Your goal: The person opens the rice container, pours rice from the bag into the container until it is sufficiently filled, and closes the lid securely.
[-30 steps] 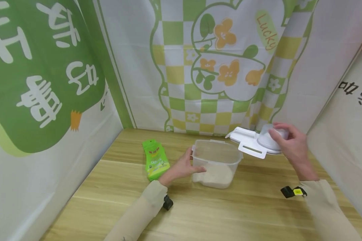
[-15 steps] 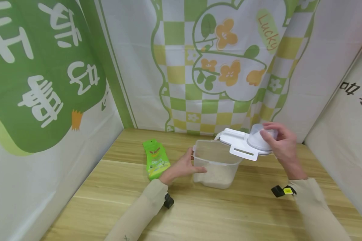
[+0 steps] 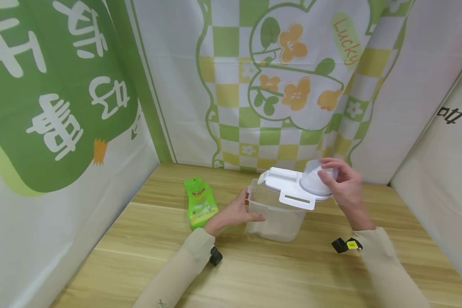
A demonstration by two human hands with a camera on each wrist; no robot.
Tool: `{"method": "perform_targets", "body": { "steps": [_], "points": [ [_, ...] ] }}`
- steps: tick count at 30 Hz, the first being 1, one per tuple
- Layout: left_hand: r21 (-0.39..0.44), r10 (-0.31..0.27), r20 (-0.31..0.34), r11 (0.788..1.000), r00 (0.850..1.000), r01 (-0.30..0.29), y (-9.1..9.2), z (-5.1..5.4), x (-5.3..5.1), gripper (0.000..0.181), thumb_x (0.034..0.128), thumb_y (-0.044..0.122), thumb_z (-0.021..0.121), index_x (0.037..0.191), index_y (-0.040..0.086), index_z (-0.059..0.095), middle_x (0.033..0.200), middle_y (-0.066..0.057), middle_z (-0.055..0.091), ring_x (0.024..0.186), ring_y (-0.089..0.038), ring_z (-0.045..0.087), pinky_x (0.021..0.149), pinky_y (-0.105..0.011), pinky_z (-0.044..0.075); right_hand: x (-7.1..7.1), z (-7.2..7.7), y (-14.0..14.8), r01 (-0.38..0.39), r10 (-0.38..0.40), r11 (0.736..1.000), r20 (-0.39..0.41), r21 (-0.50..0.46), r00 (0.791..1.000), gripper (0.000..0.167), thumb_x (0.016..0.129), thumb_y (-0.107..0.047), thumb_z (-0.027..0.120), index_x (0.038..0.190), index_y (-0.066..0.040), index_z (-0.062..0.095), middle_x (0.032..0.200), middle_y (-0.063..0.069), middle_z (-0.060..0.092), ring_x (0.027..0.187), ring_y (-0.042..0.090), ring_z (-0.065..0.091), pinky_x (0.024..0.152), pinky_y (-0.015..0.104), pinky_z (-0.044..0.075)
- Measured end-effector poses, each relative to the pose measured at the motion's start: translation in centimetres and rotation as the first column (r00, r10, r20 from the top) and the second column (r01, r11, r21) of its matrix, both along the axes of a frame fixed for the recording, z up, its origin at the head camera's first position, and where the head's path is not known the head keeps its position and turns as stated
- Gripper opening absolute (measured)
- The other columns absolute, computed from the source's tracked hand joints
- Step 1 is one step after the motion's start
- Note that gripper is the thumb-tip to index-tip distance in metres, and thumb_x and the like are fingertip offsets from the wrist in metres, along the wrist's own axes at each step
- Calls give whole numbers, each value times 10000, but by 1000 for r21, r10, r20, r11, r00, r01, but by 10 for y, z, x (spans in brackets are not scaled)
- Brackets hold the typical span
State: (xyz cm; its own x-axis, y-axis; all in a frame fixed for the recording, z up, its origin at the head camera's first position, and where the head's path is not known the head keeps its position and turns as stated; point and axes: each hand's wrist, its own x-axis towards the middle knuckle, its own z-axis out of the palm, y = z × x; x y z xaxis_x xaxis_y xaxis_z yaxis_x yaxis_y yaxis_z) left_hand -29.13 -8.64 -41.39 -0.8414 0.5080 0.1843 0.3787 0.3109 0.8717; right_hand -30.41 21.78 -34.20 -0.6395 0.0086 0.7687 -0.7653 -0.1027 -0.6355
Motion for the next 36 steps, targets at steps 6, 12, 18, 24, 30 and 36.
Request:
{"method": "perform_targets", "body": {
  "steps": [6,12,18,24,30,36],
  "points": [
    [18,4,-12,1000,1000,-4,1,-20,-15,905,774,146,835,1445,-32,256,1339,-246,490,1102,-292,554,955,-440,503,2,-2,-9,2,-4,999,52,32,999,166,802,151,668,949,185,599,1080,47,725,1061,158,660,808,154,543],
    [-8,29,36,1000,999,-29,-1,-32,-23,922,771,235,848,1450,45,254,1341,-176,489,1120,-281,551,913,-378,526,0,-4,-15,-10,7,998,40,63,999,163,807,149,672,952,175,604,1091,42,726,1066,148,659,837,147,537],
    [-14,2,-32,1000,999,-2,-1,-33,-26,996,762,219,857,1504,168,193,1359,-87,488,1145,-222,542,936,-351,500,2,-4,-25,-43,39,996,54,73,998,170,807,159,661,950,200,579,1104,54,716,1094,160,645,817,144,535],
    [-13,-30,-106,1000,994,29,-1,-33,-27,1007,762,204,856,1516,245,189,1450,-5,423,1268,-177,465,1003,-375,454,0,-9,-31,-102,98,993,66,64,993,167,805,143,664,949,180,587,1125,47,715,1131,165,634,865,161,534],
    [3,-41,-86,999,995,42,-1,-33,-25,957,762,221,858,1488,259,237,1442,27,416,1295,-169,433,1018,-388,434,-2,-16,-34,-97,93,993,61,67,994,169,793,145,673,932,183,586,1124,52,721,1142,173,642,916,179,527],
    [20,-40,-82,999,996,42,0,-32,-26,932,763,208,856,1477,267,260,1439,31,417,1300,-174,428,1024,-420,431,-5,-18,-36,-135,135,990,-10,40,991,179,756,198,645,916,208,567,1125,104,717,1159,225,644,1008,245,500]
  ]
}}
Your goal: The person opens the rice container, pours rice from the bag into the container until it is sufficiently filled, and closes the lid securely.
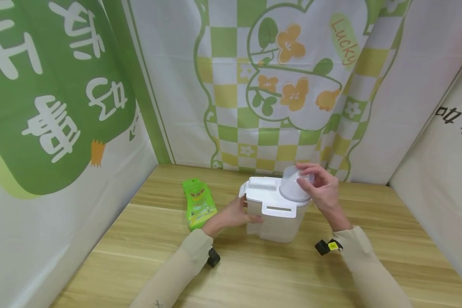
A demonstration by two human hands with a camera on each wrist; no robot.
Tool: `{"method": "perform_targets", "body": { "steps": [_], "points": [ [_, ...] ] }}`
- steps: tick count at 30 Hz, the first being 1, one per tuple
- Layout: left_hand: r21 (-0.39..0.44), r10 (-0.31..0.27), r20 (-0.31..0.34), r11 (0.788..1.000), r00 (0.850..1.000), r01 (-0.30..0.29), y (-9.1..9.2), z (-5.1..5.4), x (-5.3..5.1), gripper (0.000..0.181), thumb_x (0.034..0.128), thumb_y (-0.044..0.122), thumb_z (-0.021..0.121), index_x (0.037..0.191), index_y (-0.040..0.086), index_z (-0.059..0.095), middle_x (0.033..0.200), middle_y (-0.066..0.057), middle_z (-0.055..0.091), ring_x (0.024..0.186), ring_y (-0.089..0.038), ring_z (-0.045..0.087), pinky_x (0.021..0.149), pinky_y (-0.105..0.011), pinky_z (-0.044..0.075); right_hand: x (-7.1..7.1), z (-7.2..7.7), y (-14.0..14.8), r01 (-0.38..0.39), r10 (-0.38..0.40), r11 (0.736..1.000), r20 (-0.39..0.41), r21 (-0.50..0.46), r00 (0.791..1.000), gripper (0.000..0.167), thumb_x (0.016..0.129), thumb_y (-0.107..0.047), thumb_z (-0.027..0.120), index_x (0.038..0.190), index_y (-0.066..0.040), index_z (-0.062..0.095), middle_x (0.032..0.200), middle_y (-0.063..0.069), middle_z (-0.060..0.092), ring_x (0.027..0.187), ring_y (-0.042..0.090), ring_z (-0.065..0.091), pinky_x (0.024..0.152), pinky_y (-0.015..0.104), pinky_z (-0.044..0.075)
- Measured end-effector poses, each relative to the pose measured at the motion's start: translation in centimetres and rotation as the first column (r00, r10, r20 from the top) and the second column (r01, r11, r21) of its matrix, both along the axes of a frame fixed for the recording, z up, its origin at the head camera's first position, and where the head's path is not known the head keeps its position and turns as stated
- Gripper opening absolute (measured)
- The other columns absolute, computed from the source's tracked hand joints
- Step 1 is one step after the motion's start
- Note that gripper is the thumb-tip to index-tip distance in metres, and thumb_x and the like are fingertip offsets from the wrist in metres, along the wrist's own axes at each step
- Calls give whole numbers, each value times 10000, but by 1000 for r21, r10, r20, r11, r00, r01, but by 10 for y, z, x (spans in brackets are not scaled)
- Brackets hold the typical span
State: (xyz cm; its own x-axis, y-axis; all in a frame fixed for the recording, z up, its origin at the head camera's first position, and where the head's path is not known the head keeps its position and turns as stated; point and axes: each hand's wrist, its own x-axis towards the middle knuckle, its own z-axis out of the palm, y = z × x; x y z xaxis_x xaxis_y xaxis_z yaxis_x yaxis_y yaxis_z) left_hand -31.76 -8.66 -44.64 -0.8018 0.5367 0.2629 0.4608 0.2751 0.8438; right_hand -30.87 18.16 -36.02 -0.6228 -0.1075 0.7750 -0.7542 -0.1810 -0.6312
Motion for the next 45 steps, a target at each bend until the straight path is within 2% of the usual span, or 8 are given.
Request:
{"method": "perform_targets", "body": {
  "steps": [8,23,28,31,35,39,42,45],
  "points": [
    [-15,7,-14,1000,1000,-7,1,-1,-1,923,763,194,856,1471,258,268,1415,30,447,1267,-151,463,1004,-377,456,1,-4,-1,-10,8,1000,-77,-28,997,194,731,248,623,915,219,567,1117,183,700,1172,265,634,1050,285,476],
    [-39,-8,-29,999,1000,7,1,-1,-1,906,793,222,831,1485,258,247,1433,23,430,1276,-149,451,1009,-367,451,2,-10,4,-6,4,1000,-91,-14,996,145,748,249,603,881,211,559,1108,194,686,1174,272,622,1042,270,482],
    [-14,-32,46,999,998,33,-2,4,4,912,819,225,809,1497,316,208,1452,9,412,1263,-208,498,995,-356,489,3,-9,5,3,0,999,-80,32,997,145,760,237,610,894,203,564,1121,216,674,1192,261,610,1052,258,469],
    [-47,-30,110,998,993,36,-8,5,7,904,855,303,772,1516,359,158,1478,-7,397,1230,-262,551,957,-330,522,6,-9,5,25,-20,997,-73,70,997,153,770,225,613,914,194,569,1141,241,656,1204,256,598,1051,240,462],
    [-144,14,142,989,990,7,-20,9,10,879,888,423,706,1546,286,139,1504,-67,372,1232,-302,562,957,-330,524,11,-7,8,67,-63,985,-35,157,997,192,795,183,634,978,166,576,1213,216,628,1222,206,579,1045,201,446],
    [-170,55,151,985,987,-29,-33,17,14,873,914,442,667,1545,180,123,1492,-161,352,1240,-317,554,964,-392,523,17,-7,12,117,-118,963,-12,241,993,304,796,164,657,1082,151,556,1297,218,572,1235,123,556,1016,159,449],
    [-157,70,143,987,987,-48,-41,21,15,859,935,440,641,1546,177,98,1503,-174,339,1253,-324,545,963,-418,522,21,-8,14,151,-158,947,-1,284,987,438,780,179,667,1191,135,521,1335,269,515,1227,75,543,1003,142,451],
    [-126,83,122,990,989,-68,-45,23,15,836,949,430,623,1548,171,101,1517,-172,346,1268,-342,535,982,-436,517,26,-11,16,172,-191,931,31,321,981,575,772,172,685,1298,98,465,1322,205,510,1194,41,538,995,131,450]
  ]
}}
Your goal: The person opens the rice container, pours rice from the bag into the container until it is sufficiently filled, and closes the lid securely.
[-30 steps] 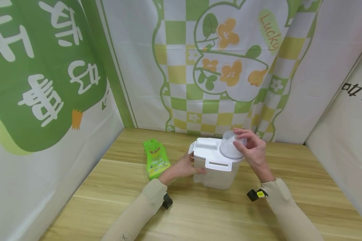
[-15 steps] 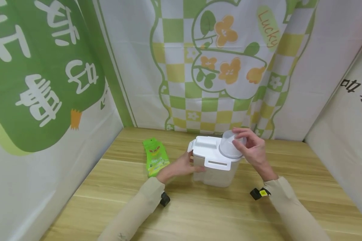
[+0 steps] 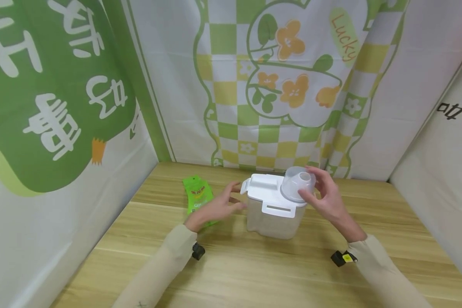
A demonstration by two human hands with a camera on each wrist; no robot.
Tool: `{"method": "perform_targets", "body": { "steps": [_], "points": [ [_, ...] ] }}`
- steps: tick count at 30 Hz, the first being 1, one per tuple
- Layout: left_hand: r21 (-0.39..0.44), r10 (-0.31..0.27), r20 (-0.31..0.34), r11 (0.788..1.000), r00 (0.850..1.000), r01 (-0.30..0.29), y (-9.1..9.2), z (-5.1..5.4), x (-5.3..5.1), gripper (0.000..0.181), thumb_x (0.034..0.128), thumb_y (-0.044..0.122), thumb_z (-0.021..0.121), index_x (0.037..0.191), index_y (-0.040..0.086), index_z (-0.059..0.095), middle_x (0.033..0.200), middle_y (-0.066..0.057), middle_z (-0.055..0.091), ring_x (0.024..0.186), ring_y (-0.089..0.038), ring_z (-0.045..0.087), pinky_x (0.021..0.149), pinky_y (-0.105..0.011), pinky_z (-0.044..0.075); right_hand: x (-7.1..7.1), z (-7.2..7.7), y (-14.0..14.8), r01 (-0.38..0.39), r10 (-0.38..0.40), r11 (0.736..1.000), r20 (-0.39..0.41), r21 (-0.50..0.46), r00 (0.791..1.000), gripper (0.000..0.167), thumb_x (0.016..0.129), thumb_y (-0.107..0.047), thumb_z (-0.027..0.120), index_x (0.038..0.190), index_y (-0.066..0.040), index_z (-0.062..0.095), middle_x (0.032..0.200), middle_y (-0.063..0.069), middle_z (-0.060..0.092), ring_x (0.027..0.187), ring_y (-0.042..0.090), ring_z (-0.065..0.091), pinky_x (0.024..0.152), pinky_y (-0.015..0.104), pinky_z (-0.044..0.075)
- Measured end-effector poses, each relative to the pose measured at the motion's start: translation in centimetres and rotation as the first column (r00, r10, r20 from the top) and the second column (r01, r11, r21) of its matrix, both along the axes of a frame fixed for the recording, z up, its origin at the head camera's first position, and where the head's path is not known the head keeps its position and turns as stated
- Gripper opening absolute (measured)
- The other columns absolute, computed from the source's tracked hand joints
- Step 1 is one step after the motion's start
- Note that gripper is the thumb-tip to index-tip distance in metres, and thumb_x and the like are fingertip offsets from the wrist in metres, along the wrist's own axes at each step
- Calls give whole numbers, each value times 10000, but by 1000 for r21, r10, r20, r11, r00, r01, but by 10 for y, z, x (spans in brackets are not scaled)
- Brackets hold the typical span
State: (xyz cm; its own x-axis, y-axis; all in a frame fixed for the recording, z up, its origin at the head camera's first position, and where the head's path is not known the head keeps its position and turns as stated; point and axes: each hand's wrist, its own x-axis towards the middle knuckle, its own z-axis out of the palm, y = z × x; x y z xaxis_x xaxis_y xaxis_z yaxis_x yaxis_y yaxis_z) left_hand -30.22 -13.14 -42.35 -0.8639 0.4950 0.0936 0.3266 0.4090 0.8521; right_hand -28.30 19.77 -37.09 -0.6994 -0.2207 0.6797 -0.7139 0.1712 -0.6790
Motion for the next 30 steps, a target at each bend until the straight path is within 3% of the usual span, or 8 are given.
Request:
{"method": "perform_targets", "body": {
  "steps": [3,6,12,17,21,24,27,30],
  "points": [
    [30,23,-39,999,999,-21,1,5,1,799,957,454,600,1543,173,135,1538,-168,331,1297,-345,514,1022,-452,487,3,-5,3,33,-34,999,31,20,999,680,768,154,704,1369,61,401,1303,61,499,1172,22,524,981,124,452],
    [71,44,-97,997,994,-38,5,11,2,756,968,465,575,1532,149,182,1556,-167,295,1338,-351,475,1038,-474,467,4,-11,6,62,-64,998,68,29,996,741,772,132,714,1407,50,341,1326,11,463,1207,11,486,990,120,438],
    [100,88,-245,993,965,-65,15,20,7,671,989,384,564,1500,74,258,1543,-149,305,1384,-363,400,1067,-513,437,8,-28,11,111,-130,988,180,110,975,828,805,31,737,1464,5,236,1421,150,400,1235,-28,392,942,73,406],
    [112,92,-344,992,934,-57,21,23,12,595,986,315,581,1460,64,322,1497,-179,353,1375,-338,399,1052,-536,445,11,-42,18,48,-79,993,299,108,951,913,850,7,715,1533,-60,113,1465,267,359,1237,-7,412,921,100,460],
    [92,103,-387,993,916,-73,25,23,17,587,979,333,592,1445,76,347,1474,-174,373,1317,-285,440,1017,-473,487,15,-51,20,9,-68,990,413,144,908,873,925,-65,655,1557,-100,55,1474,313,361,1298,271,488,920,263,541],
    [65,116,-427,993,897,-98,31,22,21,605,969,355,606,1438,69,354,1470,-165,377,1280,-278,460,1009,-445,497,20,-58,20,-13,-96,975,471,223,877,788,988,-150,579,1564,-77,46,1497,339,343,1330,481,430,991,457,516],
    [37,139,-456,990,879,-137,36,19,25,683,956,426,605,1468,71,327,1504,-142,360,1321,-297,446,1050,-466,468,24,-64,18,-24,-113,959,461,282,880,710,1019,-172,517,1555,-3,83,1509,347,326,1362,518,372,1051,593,424],
    [43,152,-453,988,878,-149,42,16,28,761,934,473,620,1503,99,281,1529,-132,334,1344,-313,436,1014,-488,494,26,-65,13,-29,-99,960,434,279,895,668,1021,-148,500,1538,50,124,1519,337,316,1387,512,330,1066,643,374]
  ]
}}
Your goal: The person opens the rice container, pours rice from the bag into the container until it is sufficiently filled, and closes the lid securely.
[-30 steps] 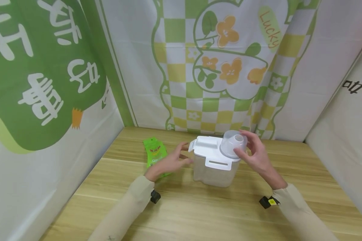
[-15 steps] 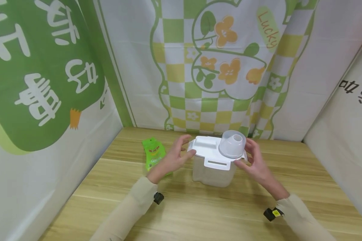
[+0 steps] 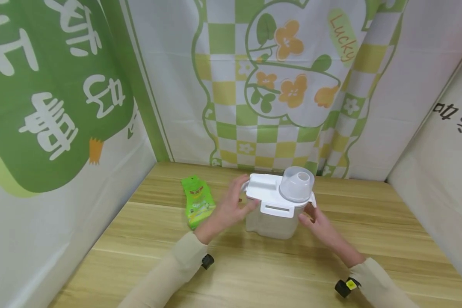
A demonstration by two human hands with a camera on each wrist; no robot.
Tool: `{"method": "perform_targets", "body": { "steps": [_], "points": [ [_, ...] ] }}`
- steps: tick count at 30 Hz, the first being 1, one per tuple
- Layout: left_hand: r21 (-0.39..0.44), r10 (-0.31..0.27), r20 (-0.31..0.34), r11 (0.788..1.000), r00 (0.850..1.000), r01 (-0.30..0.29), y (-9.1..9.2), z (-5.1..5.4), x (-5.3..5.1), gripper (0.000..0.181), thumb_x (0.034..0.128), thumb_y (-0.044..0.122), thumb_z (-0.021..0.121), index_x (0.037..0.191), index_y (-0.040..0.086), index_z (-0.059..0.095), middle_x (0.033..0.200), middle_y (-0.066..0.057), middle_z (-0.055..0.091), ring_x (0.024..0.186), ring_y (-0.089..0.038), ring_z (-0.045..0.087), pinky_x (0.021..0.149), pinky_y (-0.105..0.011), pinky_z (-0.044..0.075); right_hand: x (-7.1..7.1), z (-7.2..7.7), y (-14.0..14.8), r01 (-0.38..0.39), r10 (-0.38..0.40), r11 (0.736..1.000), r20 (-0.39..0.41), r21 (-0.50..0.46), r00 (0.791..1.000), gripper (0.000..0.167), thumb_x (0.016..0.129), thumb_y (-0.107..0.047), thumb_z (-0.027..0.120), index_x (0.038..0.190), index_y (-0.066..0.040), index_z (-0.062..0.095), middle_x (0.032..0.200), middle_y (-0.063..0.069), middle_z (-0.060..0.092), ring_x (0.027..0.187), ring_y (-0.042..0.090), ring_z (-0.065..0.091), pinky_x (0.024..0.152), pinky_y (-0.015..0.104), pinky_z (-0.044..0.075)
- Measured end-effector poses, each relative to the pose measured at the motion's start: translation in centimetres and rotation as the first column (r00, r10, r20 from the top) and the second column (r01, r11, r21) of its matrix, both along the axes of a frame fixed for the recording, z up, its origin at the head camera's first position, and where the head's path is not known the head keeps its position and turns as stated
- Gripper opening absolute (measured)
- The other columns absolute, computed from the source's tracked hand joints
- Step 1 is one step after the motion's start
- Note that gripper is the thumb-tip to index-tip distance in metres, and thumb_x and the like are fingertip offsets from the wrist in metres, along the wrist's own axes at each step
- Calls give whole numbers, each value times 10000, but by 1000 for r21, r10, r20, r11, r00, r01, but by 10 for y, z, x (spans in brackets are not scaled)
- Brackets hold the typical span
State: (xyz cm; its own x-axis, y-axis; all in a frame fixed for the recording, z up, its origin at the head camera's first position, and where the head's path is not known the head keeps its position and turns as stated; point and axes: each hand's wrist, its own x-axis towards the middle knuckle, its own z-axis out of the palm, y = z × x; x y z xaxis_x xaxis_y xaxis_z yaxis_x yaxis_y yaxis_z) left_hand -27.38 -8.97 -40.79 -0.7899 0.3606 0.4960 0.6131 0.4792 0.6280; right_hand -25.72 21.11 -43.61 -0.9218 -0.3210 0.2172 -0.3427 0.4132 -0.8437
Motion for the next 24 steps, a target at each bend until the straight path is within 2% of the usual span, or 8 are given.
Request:
{"method": "perform_targets", "body": {
  "steps": [4,6,8,12,15,20,22,24],
  "points": [
    [26,4,33,1000,999,-5,6,-5,5,834,912,494,644,1538,155,210,1562,-107,282,1351,-310,433,906,-460,560,2,2,-7,-3,3,1000,-16,-20,1000,662,1015,-174,522,1531,51,174,1555,313,266,1424,506,264,1076,645,359],
    [29,15,41,999,999,-16,9,-6,8,875,900,500,658,1551,167,178,1587,-103,248,1378,-314,407,915,-456,556,2,2,-11,-8,7,999,-16,-45,1000,681,1004,-175,541,1529,54,172,1566,314,233,1436,507,234,1086,638,348],
    [13,39,42,999,998,-39,12,-7,10,915,893,526,654,1562,172,140,1608,-104,212,1412,-316,366,983,-477,517,3,2,-15,-7,6,997,-11,-82,1000,703,993,-161,552,1533,47,153,1578,307,207,1445,500,217,1104,628,326],
    [-7,66,32,998,997,-66,18,-8,13,974,877,546,665,1570,162,98,1625,-123,173,1475,-313,264,1139,-528,350,3,-1,-23,10,-9,986,12,-165,1000,711,975,-120,562,1536,14,147,1593,267,201,1465,461,196,1134,616,279],
    [-9,76,28,997,997,-76,20,-9,14,1004,869,546,675,1572,153,76,1631,-142,150,1490,-318,230,1176,-539,276,2,-1,-27,33,-28,981,26,-193,999,693,967,-122,566,1532,-21,176,1589,231,236,1470,425,204,1137,609,279],
    [-25,97,-41,995,994,-98,22,-10,13,989,875,500,692,1565,136,84,1626,-159,149,1480,-318,258,1175,-506,300,-1,1,-30,43,-34,978,44,-203,998,691,968,-168,583,1534,-87,196,1588,176,256,1471,404,217,1127,640,286],
    [-34,102,-55,994,993,-104,23,-10,11,945,886,488,684,1565,182,102,1626,-156,142,1473,-333,272,1154,-525,332,-3,2,-30,34,-26,978,37,-208,999,681,967,-168,586,1530,-93,209,1581,168,269,1463,404,235,1117,654,292],
    [-52,113,-50,992,992,-115,23,-10,10,873,900,498,662,1560,268,140,1634,-150,118,1432,-374,341,1087,-565,403,-6,3,-30,25,-20,977,25,-211,999,664,963,-157,589,1517,-80,232,1565,177,294,1449,406,261,1110,653,307]
  ]
}}
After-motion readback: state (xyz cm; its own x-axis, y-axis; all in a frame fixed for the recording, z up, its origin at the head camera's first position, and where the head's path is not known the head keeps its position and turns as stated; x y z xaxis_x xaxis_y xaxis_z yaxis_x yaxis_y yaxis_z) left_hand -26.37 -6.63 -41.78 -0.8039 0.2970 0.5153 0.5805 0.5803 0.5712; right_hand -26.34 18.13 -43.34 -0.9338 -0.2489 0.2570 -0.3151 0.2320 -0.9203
